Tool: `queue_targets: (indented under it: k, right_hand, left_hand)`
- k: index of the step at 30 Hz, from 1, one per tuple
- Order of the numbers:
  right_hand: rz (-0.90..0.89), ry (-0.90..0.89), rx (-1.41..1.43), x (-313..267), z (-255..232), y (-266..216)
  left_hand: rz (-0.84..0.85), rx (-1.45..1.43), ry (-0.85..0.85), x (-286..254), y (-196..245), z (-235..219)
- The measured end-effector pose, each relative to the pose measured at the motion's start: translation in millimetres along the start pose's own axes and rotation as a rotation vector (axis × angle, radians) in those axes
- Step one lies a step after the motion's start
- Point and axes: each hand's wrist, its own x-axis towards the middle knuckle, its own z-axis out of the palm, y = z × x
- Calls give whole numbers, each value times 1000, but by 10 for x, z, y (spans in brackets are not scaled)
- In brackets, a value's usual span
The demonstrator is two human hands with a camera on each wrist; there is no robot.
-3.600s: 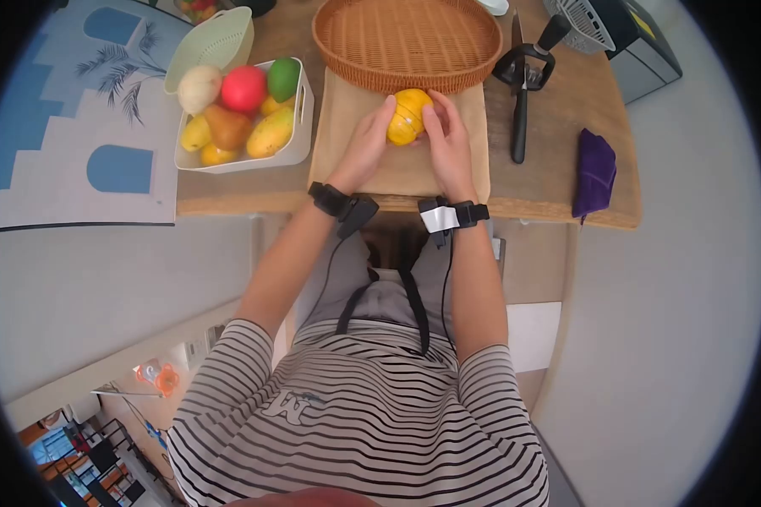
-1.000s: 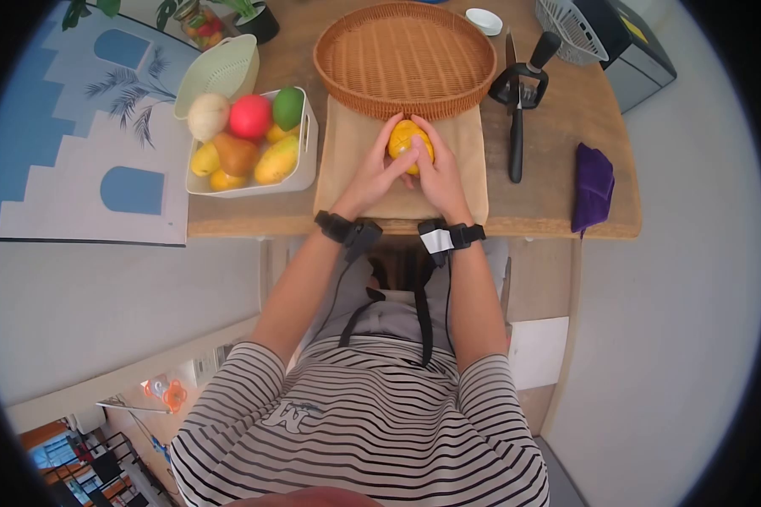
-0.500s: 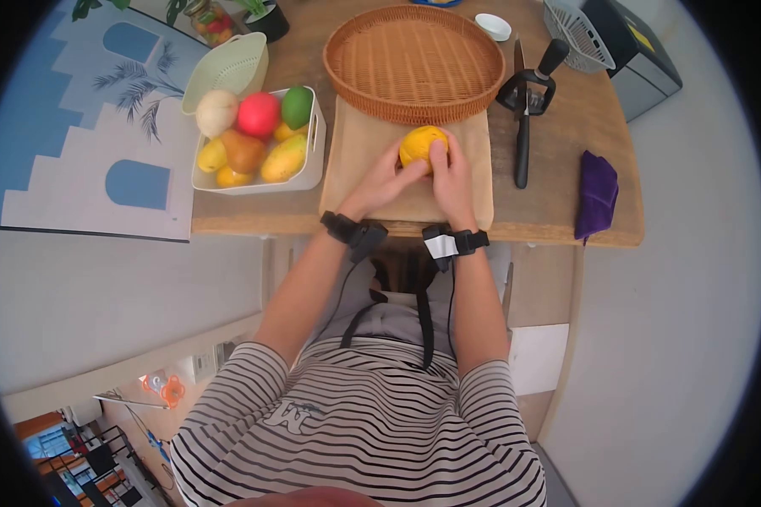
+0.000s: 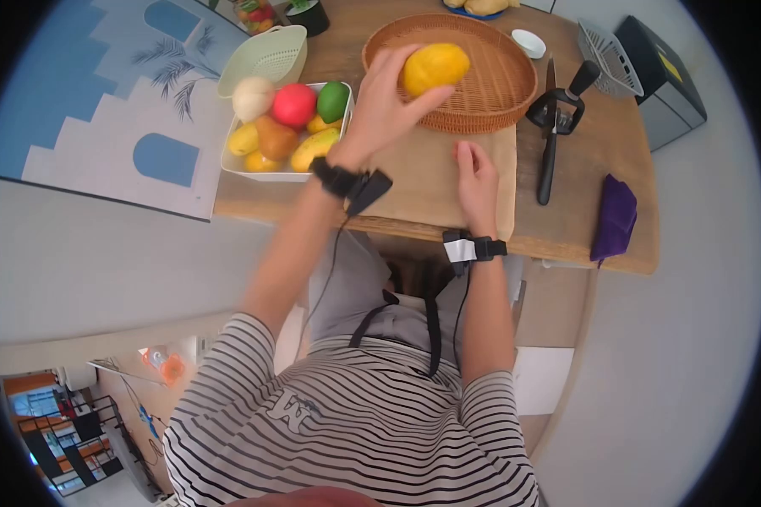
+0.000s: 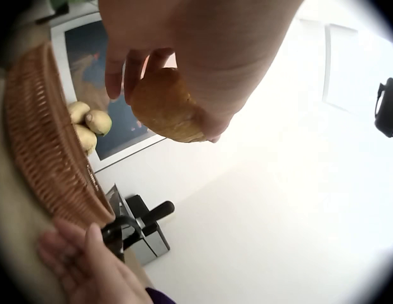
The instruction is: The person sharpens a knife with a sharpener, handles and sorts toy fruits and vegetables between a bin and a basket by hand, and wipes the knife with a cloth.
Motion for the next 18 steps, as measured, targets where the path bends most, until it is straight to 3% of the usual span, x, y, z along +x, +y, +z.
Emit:
queue_targets:
  k: [1,3,4,6,8,10,12,14,16,18]
  right_hand:
    - [3,-1,10,-2,-7,-6]
    - [-4,-14,-19,-15,-23,15]
    - [-4,-18,-43,-4,-38,18]
    - [-30,-14,-26,0,-18,15]
    - [-38,3,3,2,-18,17]
    - [-32,6,22,-8,-18,58]
    - [-36,19,0,-6,-17,40]
    - [-34,43,-15,-10,-14,47]
    - [-54,57,-41,1,-5,81]
    - [-40,76,-26,7,0,91]
  left_hand:
    - [1,4,14,108,-129,43]
    - [-5,194,-208,223,-401,219]
    - [-5,194,-189,234,-471,288]
    - [-126,430,-446,238,-566,396]
    - [-150,468,-454,230,-559,411]
    - [-63,431,-319,171,-590,358]
    - [-137,508,-428,256,-419,-2]
    - [-51,450,-263,193,-471,-369]
    - [113,595,-79,164,-529,-804]
    - [157,867,15,115,-917,-1276]
